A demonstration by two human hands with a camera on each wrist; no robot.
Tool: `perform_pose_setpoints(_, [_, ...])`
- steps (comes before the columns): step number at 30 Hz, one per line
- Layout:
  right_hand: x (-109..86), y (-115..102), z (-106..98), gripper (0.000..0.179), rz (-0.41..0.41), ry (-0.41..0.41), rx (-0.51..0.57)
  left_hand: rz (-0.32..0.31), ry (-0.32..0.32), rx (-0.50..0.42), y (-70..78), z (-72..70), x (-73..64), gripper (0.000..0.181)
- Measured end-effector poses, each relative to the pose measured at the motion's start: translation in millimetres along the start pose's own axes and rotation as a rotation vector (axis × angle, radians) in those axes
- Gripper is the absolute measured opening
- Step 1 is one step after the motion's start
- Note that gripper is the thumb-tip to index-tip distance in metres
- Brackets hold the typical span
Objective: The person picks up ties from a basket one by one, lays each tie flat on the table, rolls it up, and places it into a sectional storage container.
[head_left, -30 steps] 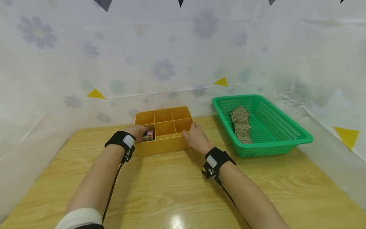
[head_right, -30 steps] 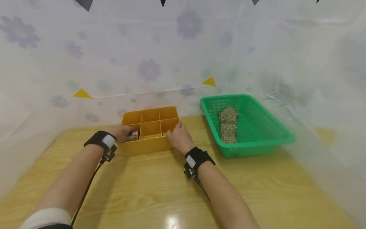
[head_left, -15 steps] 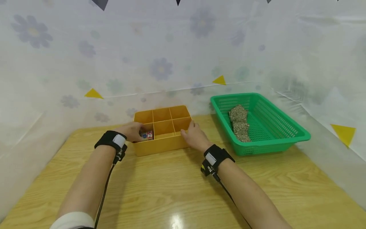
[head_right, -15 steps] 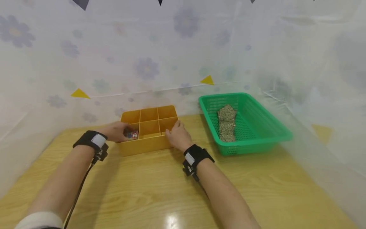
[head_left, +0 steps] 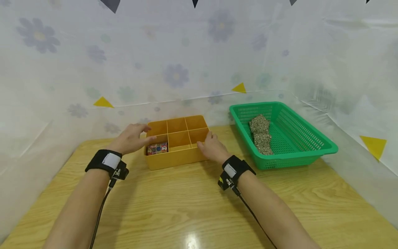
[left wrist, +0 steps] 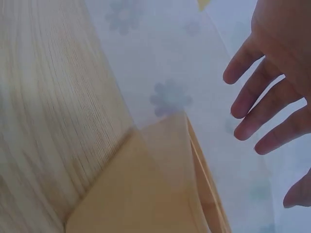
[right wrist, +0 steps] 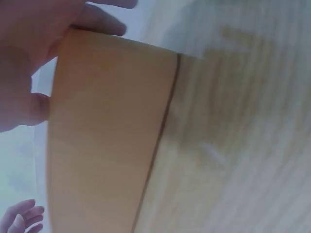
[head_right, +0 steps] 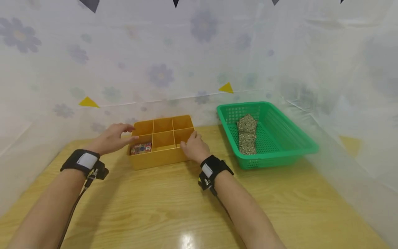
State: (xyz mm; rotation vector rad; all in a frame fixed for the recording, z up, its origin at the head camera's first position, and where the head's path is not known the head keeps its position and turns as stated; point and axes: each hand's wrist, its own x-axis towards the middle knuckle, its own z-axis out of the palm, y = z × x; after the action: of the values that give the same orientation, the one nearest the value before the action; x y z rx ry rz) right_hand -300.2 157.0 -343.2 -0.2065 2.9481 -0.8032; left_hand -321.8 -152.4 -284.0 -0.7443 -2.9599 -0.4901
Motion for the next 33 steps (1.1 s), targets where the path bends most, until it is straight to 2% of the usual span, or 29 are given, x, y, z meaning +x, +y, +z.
perform_pose_setpoints(5, [-0.1,-1,-12,0.081,0.006,-0.053,0.095,0.020,0.049,-0.034,18.9,3.9,-5.2,0.059])
perform_pose_setpoints(8, [-2.6,-2,-22,0.074,-0.042,-0.029,0.132,0.035,0.073,-0.081,31.3,8.0,-7.4,0.058])
perform_pose_setpoints(12, [-6.9,-1,-49,0.062,-0.133,-0.010,0.169,0.055,0.114,-0.112,46.0,15.1,-12.1,0.055])
perform_pose_setpoints(17, [-11.4,13,-92,0.047,-0.209,0.090,0.105,0.106,0.163,-0.152,60.5,25.0,-21.5,0.052])
perform_pose_setpoints(19, [-11.9,23,-108,0.043,-0.202,0.127,0.061,0.123,0.171,-0.186,65.8,29.5,-26.6,0.050])
perform_pose_setpoints(22, [-12.2,41,-129,0.038,-0.161,0.139,-0.007,0.139,0.187,-0.240,74.2,36.6,-35.6,0.047])
perform_pose_setpoints(26, [-9.6,71,-149,0.035,-0.104,0.066,-0.095,0.177,0.216,-0.297,87.3,45.2,-44.9,0.043])
perform_pose_setpoints(30, [-5.2,97,-160,0.040,-0.056,-0.100,-0.159,0.211,0.224,-0.345,97.1,52.8,-50.9,0.040])
perform_pose_setpoints(33, [-2.9,108,-161,0.042,-0.018,-0.225,-0.246,0.218,0.229,-0.357,100.3,58.0,-54.2,0.039])
